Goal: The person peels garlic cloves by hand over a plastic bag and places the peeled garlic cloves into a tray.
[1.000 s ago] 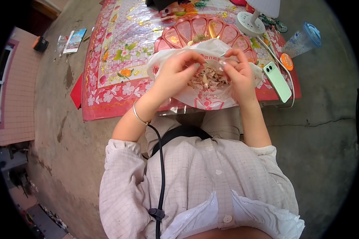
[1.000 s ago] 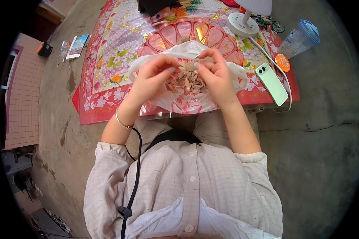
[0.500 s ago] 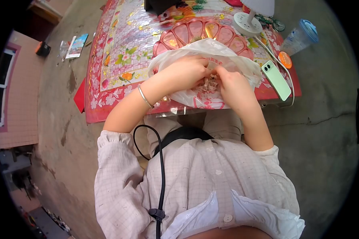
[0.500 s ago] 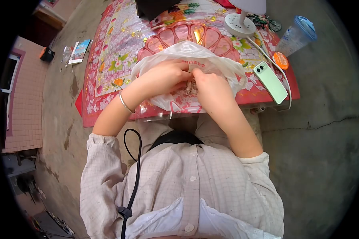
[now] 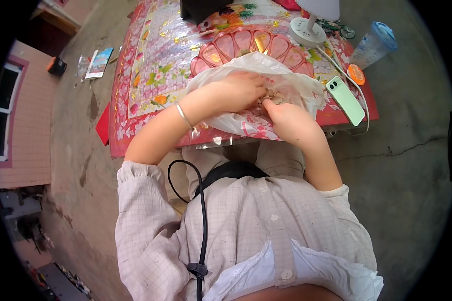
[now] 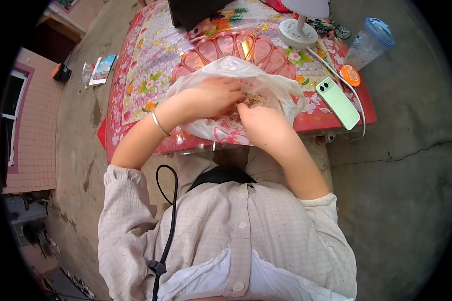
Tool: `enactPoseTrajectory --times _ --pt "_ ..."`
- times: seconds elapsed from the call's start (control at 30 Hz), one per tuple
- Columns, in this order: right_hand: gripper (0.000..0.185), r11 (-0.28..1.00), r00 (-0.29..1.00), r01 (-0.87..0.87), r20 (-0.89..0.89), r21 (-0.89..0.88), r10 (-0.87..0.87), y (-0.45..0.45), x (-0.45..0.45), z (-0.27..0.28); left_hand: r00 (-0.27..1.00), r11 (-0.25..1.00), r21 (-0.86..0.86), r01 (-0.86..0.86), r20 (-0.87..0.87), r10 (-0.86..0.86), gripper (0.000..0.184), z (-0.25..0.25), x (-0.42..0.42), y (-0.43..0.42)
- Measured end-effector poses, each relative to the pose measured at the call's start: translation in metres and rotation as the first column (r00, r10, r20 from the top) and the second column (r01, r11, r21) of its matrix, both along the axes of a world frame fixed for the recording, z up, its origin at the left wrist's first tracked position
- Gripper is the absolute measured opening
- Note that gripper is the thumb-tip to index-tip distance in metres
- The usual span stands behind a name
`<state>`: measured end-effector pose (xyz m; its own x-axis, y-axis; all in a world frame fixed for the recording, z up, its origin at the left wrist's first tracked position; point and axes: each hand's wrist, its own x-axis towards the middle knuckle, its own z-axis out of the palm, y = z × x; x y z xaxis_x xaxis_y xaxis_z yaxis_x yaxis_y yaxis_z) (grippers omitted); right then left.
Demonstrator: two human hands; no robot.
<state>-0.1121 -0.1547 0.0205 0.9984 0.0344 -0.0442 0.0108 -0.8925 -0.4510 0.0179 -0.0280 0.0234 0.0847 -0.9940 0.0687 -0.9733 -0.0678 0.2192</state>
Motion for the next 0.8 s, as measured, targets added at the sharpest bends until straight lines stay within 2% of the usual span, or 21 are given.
enactPoseTrajectory --times 0.03,0.07,0.1,0.13,0.17,0.2,0.27,0.3,0.33,0.37,0.4,0.43,0.47,0.5,0.53,0.6,0.73,0.8 --pt "0.018 0.995 0.990 0.037 0.135 0.095 -0.049 -0.002 0.003 -0.003 1.000 1.000 0.002 0.009 0.005 -0.009 0.016 0.009 -0.003 0.003" --pt "0.018 0.995 0.990 0.037 0.136 0.095 -0.049 -0.002 0.005 0.000 0.987 0.989 -0.071 -0.133 -0.101 0.126 0.016 0.017 -0.008 0.009" --pt "0.019 0.960 0.982 0.109 0.120 0.256 -0.144 -0.001 0.008 0.005 0.946 0.953 -0.126 -0.275 -0.213 0.245 0.017 0.020 -0.010 0.012" --pt "0.021 0.894 0.969 0.178 0.087 0.411 -0.233 -0.001 0.009 0.007 0.946 0.955 -0.121 -0.272 -0.216 0.242 0.017 0.019 -0.010 0.015" --pt "0.023 0.924 0.960 0.129 0.188 0.361 -0.207 -0.004 0.012 -0.005 0.931 0.946 -0.138 -0.292 -0.269 0.248 0.020 0.018 -0.010 0.017" --pt "0.023 0.923 0.961 0.129 0.185 0.362 -0.206 -0.005 0.014 -0.007 0.911 0.937 -0.151 -0.314 -0.325 0.253 0.022 0.016 -0.010 0.019" --pt "0.023 0.743 0.962 0.164 0.063 0.649 -0.267 -0.006 0.017 -0.008 0.889 0.918 -0.211 -0.337 -0.392 0.236 0.021 0.011 -0.014 0.020" --pt "0.023 0.743 0.962 0.165 0.061 0.649 -0.267 -0.007 0.018 -0.007 0.865 0.893 -0.270 -0.360 -0.456 0.211 0.021 0.011 -0.017 0.020" --pt "0.023 0.654 0.971 0.164 -0.003 0.739 -0.240 -0.007 0.019 -0.006 0.863 0.893 -0.269 -0.361 -0.459 0.211 0.021 0.011 -0.022 0.021" --pt "0.024 0.553 0.977 0.169 -0.063 0.816 -0.204 -0.008 0.020 -0.005 0.736 0.864 -0.230 -0.448 -0.644 0.211 0.019 0.012 -0.029 0.021" --pt "0.024 0.554 0.977 0.170 -0.065 0.815 -0.203 -0.009 0.020 -0.005 0.573 0.834 -0.173 -0.524 -0.796 0.195 0.018 0.013 -0.032 0.021" --pt "0.025 0.490 0.982 0.184 -0.139 0.852 -0.127 -0.011 0.020 -0.006 0.570 0.833 -0.172 -0.525 -0.798 0.195 0.018 0.011 -0.032 0.021" --pt "0.026 0.425 0.978 0.205 -0.205 0.882 -0.046 -0.013 0.020 -0.006 0.504 0.833 -0.185 -0.521 -0.855 0.125 0.020 0.006 -0.032 0.021" --pt "0.026 0.427 0.977 0.206 -0.206 0.881 -0.046 -0.013 0.020 -0.005 0.432 0.832 -0.200 -0.517 -0.900 0.052 0.023 0.002 -0.031 0.021" --pt "0.025 0.387 0.979 0.193 -0.202 0.902 -0.017 -0.013 0.019 -0.005 0.431 0.832 -0.201 -0.517 -0.901 0.051 0.023 -0.001 -0.030 0.022" --pt "0.025 0.346 0.979 0.185 -0.202 0.920 0.012 -0.014 0.019 -0.004 0.581 0.840 -0.292 -0.457 -0.813 0.033 0.027 -0.006 -0.029 0.023" --pt "0.024 0.320 0.979 0.179 -0.200 0.930 0.034 -0.013 0.020 0.000 0.575 0.822 -0.327 -0.467 -0.818 0.001 0.026 -0.002 -0.032 0.025" --pt "0.023 0.297 0.979 0.178 -0.198 0.938 0.040 -0.011 0.021 0.002 0.552 0.794 -0.309 -0.524 -0.833 0.040 0.022 -0.002 -0.033 0.026"
